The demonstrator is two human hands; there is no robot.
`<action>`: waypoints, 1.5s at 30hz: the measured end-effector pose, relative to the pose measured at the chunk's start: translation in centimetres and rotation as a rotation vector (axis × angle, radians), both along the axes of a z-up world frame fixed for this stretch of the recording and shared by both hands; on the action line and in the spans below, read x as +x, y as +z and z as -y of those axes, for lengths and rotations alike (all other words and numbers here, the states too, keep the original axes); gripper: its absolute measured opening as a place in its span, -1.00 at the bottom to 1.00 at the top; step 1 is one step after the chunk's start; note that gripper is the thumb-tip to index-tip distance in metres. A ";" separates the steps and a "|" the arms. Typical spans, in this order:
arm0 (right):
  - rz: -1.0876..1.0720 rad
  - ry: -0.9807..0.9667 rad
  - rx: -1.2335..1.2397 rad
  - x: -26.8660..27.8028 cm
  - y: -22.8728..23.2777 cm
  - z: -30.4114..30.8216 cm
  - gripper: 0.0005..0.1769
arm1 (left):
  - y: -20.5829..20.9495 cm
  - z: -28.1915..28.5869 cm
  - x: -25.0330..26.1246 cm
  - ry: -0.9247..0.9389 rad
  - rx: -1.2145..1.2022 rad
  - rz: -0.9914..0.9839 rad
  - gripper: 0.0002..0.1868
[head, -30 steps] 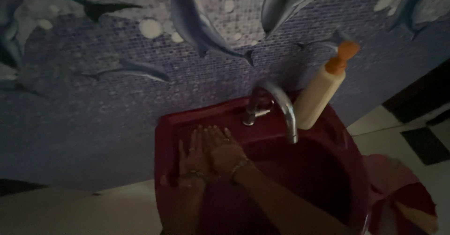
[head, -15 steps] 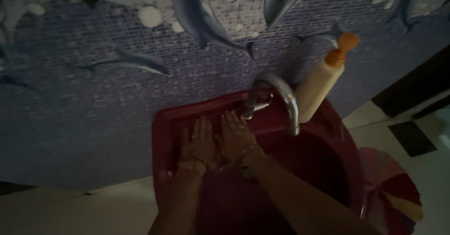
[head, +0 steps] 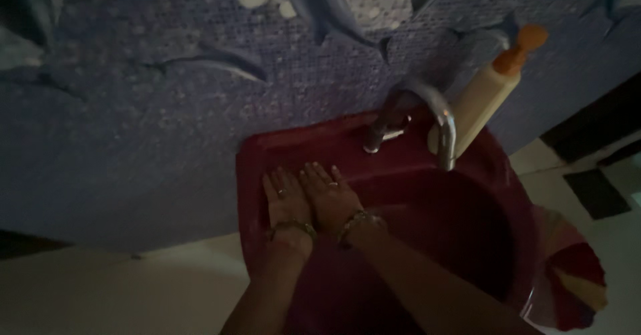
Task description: The person takes a cloth from a towel ring and wipes the basin and rim of a red pedestal sink, moving a bottle to clean the surface underneath.
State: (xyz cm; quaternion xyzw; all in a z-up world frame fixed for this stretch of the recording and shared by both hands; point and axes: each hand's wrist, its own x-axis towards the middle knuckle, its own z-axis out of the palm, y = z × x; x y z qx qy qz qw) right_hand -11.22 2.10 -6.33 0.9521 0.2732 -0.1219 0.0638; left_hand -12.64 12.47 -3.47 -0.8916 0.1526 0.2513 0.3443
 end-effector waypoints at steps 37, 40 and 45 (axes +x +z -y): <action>-0.099 -0.054 0.074 -1.0 4.0 0.2 0.11 | 1.1 -0.8 -0.7 0.227 -0.382 -0.030 0.27; -0.241 -0.106 0.013 0.8 5.7 0.1 0.26 | 1.5 -1.4 1.7 0.246 -0.456 -0.020 0.00; -0.310 -0.118 -0.124 3.3 7.0 -1.0 0.38 | 1.9 -1.1 2.7 0.225 -0.325 -0.053 0.11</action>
